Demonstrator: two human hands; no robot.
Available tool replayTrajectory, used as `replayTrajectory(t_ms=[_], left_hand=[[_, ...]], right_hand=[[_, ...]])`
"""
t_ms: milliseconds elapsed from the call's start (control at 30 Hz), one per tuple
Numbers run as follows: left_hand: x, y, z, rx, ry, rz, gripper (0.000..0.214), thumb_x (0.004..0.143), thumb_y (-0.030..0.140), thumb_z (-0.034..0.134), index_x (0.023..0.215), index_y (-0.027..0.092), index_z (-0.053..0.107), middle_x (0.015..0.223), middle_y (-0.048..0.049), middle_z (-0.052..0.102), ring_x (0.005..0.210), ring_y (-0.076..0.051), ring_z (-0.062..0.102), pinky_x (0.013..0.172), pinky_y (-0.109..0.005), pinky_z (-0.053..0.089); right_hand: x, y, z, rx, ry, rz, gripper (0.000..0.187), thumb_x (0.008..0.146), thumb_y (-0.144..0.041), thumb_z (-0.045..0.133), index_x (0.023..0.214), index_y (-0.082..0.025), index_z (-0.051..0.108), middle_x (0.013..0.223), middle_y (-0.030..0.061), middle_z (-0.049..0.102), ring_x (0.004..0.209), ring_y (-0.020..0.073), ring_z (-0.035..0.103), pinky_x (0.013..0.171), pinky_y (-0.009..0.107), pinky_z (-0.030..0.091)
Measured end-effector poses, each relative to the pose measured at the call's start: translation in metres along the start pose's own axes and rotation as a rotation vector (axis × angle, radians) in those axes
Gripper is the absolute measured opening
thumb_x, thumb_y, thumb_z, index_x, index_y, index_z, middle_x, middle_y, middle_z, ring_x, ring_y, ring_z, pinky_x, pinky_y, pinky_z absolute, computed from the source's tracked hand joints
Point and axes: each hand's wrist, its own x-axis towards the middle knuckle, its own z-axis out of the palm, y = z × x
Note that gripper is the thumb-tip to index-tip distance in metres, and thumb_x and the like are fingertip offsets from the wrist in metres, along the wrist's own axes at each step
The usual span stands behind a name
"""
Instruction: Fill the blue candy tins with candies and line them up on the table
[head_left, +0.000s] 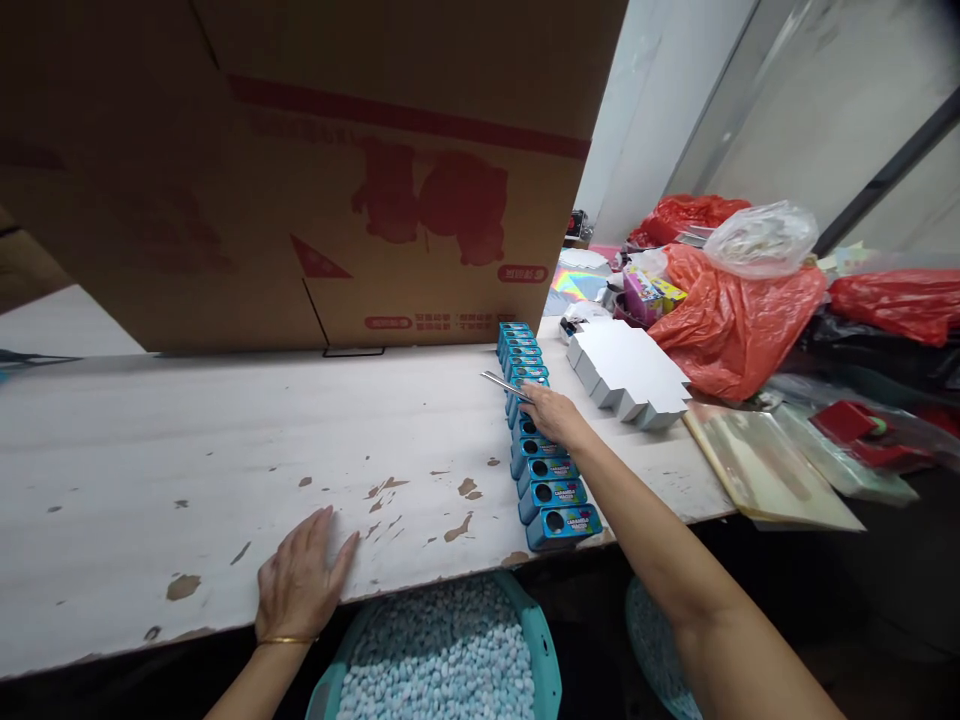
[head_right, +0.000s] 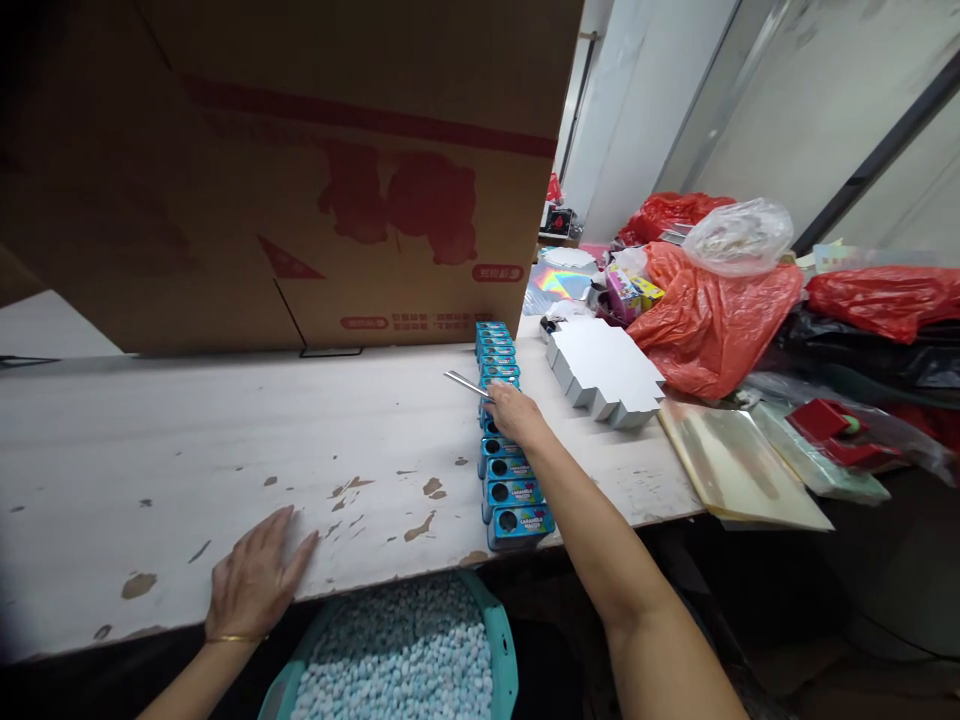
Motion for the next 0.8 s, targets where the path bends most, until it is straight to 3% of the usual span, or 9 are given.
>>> replayTrajectory(t_ms=[133, 367, 533, 633, 800], left_hand=[[0.0, -0.003, 0.003, -0.008, 0.004, -0.003, 0.057, 0.081, 0.049, 0.033, 0.13, 0.02, 0.035, 0.131, -0.0089, 0.042, 0.118, -0.026, 0.037, 0.093, -0.043, 0.029], [0.0, -0.006, 0.007, -0.009, -0.031, -0.014, 0.059, 0.08, 0.049, 0.036, 0.131, 0.02, 0.034, 0.133, -0.0086, 0.04, 0.119, -0.026, 0.035, 0.095, -0.042, 0.027], [-0.001, -0.007, 0.005, 0.004, -0.028, -0.005, 0.058, 0.081, 0.049, 0.031, 0.131, 0.019, 0.032, 0.133, -0.0077, 0.04, 0.12, -0.024, 0.034, 0.095, -0.04, 0.026], [-0.001, -0.007, 0.005, 0.003, -0.03, -0.013, 0.059, 0.081, 0.05, 0.03, 0.131, 0.02, 0.032, 0.134, -0.0072, 0.039, 0.121, -0.024, 0.034, 0.095, -0.039, 0.026], [-0.001, -0.01, 0.009, 0.014, -0.027, 0.003, 0.061, 0.079, 0.052, 0.032, 0.131, 0.02, 0.032, 0.134, -0.0068, 0.039, 0.121, -0.024, 0.034, 0.095, -0.039, 0.027]], right_hand=[[0.023, -0.001, 0.01, -0.01, -0.051, 0.03, 0.03, 0.086, -0.03, 0.04, 0.111, -0.018, 0.049, 0.128, 0.0098, 0.046, 0.12, 0.0204, 0.038, 0.093, 0.031, 0.036], [0.038, 0.006, 0.005, -0.028, -0.079, 0.062, 0.031, 0.088, -0.038, 0.033, 0.103, -0.019, 0.053, 0.099, 0.0093, 0.062, 0.093, 0.0216, 0.057, 0.076, 0.03, 0.042], [0.076, 0.012, 0.006, -0.046, -0.096, 0.142, 0.036, 0.088, -0.036, 0.035, 0.117, -0.017, 0.046, 0.122, 0.0108, 0.051, 0.11, 0.0205, 0.048, 0.084, 0.027, 0.037], [0.084, 0.017, 0.013, -0.059, -0.129, 0.145, 0.036, 0.086, -0.033, 0.039, 0.117, -0.017, 0.047, 0.124, 0.0116, 0.049, 0.115, 0.0214, 0.043, 0.087, 0.027, 0.036], [0.096, 0.026, 0.01, -0.079, -0.134, 0.152, 0.034, 0.087, -0.038, 0.035, 0.108, -0.018, 0.054, 0.104, 0.0115, 0.061, 0.099, 0.0229, 0.054, 0.078, 0.03, 0.039]])
